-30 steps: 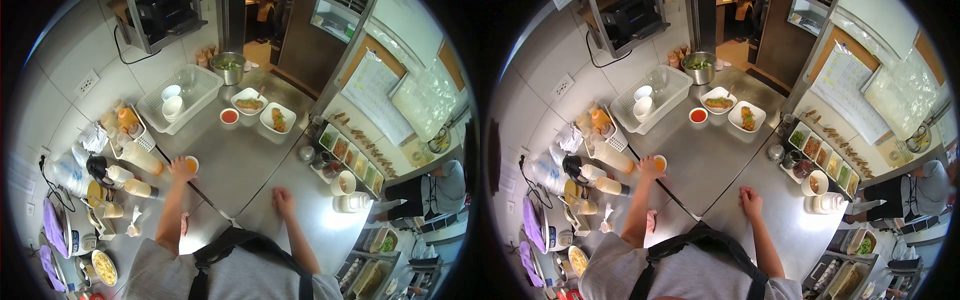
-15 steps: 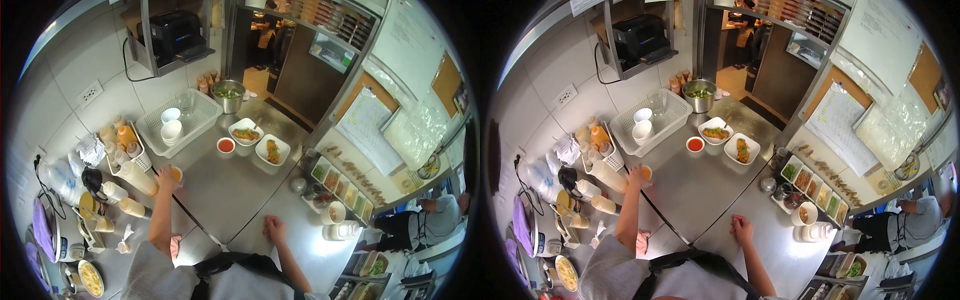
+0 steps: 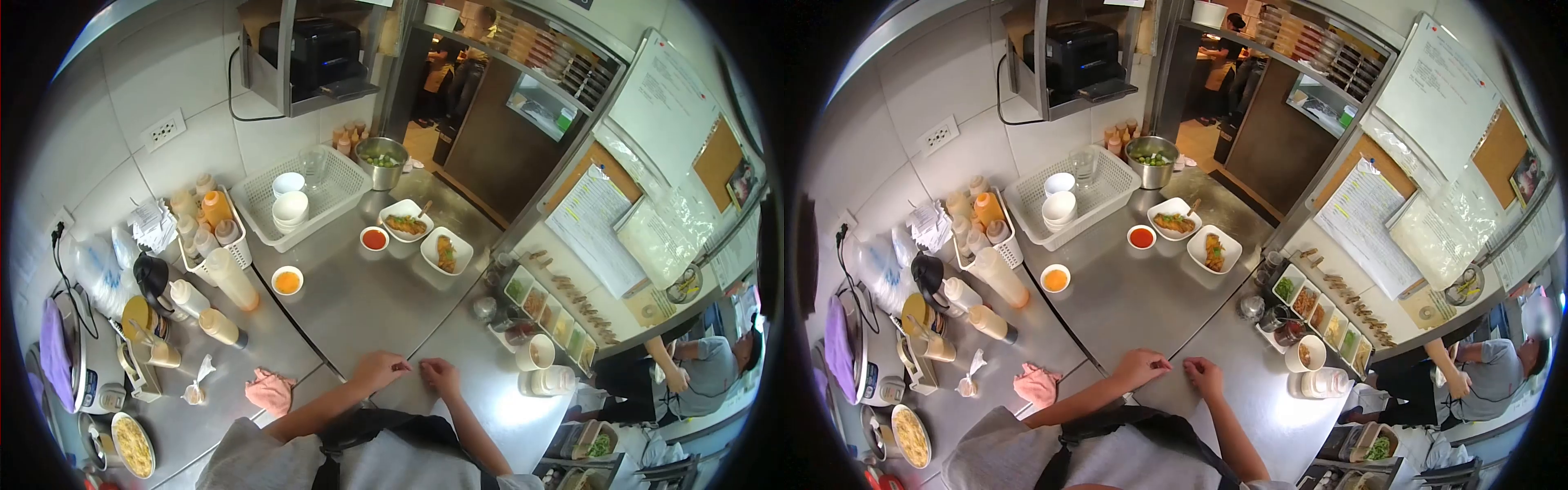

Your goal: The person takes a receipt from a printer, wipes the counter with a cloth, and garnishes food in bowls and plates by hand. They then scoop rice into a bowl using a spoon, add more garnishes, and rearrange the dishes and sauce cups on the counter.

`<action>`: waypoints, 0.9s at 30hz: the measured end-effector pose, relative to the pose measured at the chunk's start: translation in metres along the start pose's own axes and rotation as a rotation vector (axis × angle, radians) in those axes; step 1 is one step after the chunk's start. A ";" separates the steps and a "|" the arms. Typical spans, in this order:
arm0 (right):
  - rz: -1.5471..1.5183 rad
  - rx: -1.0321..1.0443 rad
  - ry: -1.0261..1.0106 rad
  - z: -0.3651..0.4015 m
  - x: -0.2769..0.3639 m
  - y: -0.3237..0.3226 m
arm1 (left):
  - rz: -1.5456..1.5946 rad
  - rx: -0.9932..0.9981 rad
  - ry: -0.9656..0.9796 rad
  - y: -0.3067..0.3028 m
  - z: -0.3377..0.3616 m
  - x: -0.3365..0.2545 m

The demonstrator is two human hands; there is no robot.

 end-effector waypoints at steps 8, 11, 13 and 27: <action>0.334 0.132 -0.194 0.036 0.031 0.055 | -0.398 0.056 -0.147 -0.031 0.030 0.031; 0.304 0.128 -0.179 0.035 0.026 0.054 | -0.616 0.042 -0.301 -0.093 0.086 0.045; 0.313 0.113 -0.178 0.034 0.027 0.053 | -0.836 -0.041 -0.446 -0.114 0.129 0.073; 0.307 -0.031 -0.271 0.016 0.043 0.048 | -0.732 -0.375 -0.818 -0.144 0.197 0.117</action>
Point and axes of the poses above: each hand's wrist, its own z-axis away from the middle knuckle, its own y-axis out of the palm, x = y × z, the point moved 5 cm from there along -z, towards the middle knuckle, and after that the axes turned 15 degrees about -z, right-handed, at the moved point
